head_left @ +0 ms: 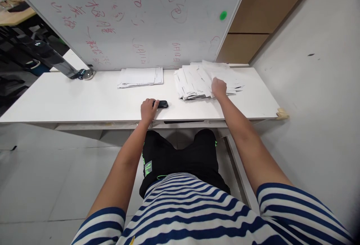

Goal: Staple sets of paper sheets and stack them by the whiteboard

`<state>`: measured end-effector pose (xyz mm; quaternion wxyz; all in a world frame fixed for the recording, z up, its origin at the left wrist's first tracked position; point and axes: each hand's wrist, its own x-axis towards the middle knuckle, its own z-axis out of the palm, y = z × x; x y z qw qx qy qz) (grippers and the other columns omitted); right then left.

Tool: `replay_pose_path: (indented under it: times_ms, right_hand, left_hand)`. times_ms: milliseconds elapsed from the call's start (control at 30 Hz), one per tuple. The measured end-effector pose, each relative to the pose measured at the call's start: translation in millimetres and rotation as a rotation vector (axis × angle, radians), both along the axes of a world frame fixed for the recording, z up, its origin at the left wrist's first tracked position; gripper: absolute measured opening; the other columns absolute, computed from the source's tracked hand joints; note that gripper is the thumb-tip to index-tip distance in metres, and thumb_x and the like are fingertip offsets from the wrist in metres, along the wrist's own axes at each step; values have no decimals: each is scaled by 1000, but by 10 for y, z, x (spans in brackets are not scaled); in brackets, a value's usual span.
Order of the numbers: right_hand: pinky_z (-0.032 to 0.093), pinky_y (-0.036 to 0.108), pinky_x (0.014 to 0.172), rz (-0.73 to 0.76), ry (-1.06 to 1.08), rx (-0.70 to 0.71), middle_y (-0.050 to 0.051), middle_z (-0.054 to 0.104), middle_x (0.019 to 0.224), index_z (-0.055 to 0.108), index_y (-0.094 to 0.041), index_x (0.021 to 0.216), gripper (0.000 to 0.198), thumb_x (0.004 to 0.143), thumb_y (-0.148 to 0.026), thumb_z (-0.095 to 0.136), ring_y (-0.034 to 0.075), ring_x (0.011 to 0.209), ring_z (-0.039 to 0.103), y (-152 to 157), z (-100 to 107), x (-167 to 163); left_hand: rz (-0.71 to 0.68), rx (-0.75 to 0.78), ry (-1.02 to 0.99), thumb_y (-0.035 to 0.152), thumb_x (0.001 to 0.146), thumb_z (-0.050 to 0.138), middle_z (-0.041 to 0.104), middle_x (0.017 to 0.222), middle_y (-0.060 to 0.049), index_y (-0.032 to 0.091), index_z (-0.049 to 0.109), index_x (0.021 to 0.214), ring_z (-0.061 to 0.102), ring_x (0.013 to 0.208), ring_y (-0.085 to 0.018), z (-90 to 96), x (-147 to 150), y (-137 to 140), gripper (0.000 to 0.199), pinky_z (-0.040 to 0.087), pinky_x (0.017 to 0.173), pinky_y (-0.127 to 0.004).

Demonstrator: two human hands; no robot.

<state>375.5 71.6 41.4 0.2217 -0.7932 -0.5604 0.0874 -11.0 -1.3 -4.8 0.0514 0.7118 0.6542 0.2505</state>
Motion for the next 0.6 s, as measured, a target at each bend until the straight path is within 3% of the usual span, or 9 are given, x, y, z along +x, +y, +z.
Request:
replay_pose_path:
  times_ms: [100,167,267,400,467,533,600]
  right_hand:
    - [49,50,104,-122,213,91,22,73,111,76,-12,110,58,106,-38,24,36,111,66,1,2,13]
    - [45,49,110,-102,256,172,20,72,123,71,-13,125,50,104,-37,33,34,121,63,-15,-12,34]
    - [44,52,112,-142,286,239,20,65,138,51,-12,150,54,101,-32,37,34,129,59,-60,-36,71]
    - [45,62,107,-103,217,201,20,56,148,32,-20,163,64,99,-28,33,36,123,63,-150,-53,91]
    - [47,63,105,-16,125,135,18,39,164,33,-27,163,66,97,-26,38,36,120,65,-189,-66,86]
    - [47,62,105,53,48,63,17,25,171,46,-26,156,63,93,-23,43,37,120,65,-203,-89,80]
    - [46,59,107,95,-4,31,18,29,169,57,-20,148,57,92,-21,43,37,126,62,-189,-120,75]
  left_hand:
    - [-8,-1,-11,48,105,39,68,107,-12,23,68,105,61,103,-30,-7,-1,3,38,42,87,-40]
    - [-7,14,-15,48,105,40,68,107,-13,23,68,104,60,103,-30,-18,-3,5,37,42,87,-40]
    - [-10,32,-28,48,105,41,68,106,-13,23,68,104,60,102,-30,-39,-7,10,37,41,86,-40]
    - [-7,39,-50,48,104,44,68,106,-12,23,69,104,60,102,-31,-65,-14,16,35,41,87,-41]
    - [-8,46,-54,48,104,44,68,106,-13,23,69,104,60,102,-31,-75,-18,18,35,41,88,-41]
    - [-11,54,-58,48,104,45,68,106,-13,22,70,104,60,102,-31,-79,-19,19,36,41,87,-41]
    - [-11,61,-66,48,103,45,68,105,-13,23,70,103,59,100,-31,-75,-16,17,35,41,86,-41]
